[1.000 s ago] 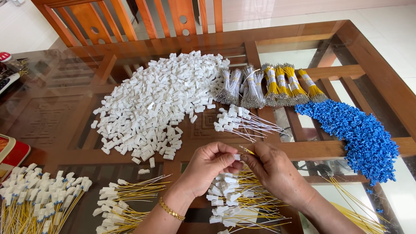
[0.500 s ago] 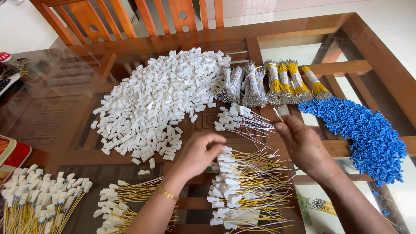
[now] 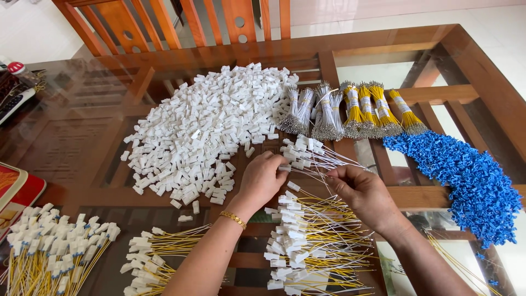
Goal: Assemble small wire harnesses by attaching connectors to wires.
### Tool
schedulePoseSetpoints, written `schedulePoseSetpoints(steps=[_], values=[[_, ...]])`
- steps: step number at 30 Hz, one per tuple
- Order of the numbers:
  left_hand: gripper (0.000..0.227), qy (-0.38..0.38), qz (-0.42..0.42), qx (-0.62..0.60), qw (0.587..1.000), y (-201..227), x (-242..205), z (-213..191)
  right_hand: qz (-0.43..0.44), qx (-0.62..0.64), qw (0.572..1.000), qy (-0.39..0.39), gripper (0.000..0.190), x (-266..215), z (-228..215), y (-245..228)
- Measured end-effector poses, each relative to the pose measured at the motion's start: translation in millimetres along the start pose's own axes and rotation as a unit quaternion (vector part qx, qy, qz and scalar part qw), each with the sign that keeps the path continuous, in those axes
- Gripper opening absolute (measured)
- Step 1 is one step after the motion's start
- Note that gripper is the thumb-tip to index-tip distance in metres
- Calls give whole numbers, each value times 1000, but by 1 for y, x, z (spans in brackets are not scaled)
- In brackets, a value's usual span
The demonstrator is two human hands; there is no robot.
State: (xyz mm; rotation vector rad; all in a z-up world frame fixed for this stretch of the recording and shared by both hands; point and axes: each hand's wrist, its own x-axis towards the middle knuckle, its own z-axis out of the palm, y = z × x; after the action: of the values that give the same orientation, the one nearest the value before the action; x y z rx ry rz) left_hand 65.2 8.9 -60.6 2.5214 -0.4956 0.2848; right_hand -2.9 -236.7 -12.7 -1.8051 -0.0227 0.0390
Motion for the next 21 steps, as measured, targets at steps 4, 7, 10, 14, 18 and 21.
schedulePoseSetpoints(steps=[4,7,10,14,18,21], values=[[18,58,-4,-121,991,28,-14,-33,-9,2,1000,-7,11,-4,4,-8],[17,30,-47,-287,956,53,-28,-52,-22,-8,1000,-15,10,-8,4,-12],[16,26,-43,-390,919,64,-39,-49,-40,-32,998,-25,9,-11,7,-15],[10,3,-50,-441,896,80,-44,-57,-41,-114,992,-35,9,-16,8,-29],[2,-3,-57,-389,920,89,-48,-64,-19,-93,994,-46,15,-20,5,-27],[6,-44,-82,-478,873,89,-50,-60,-7,-99,994,-53,10,-27,6,-39]])
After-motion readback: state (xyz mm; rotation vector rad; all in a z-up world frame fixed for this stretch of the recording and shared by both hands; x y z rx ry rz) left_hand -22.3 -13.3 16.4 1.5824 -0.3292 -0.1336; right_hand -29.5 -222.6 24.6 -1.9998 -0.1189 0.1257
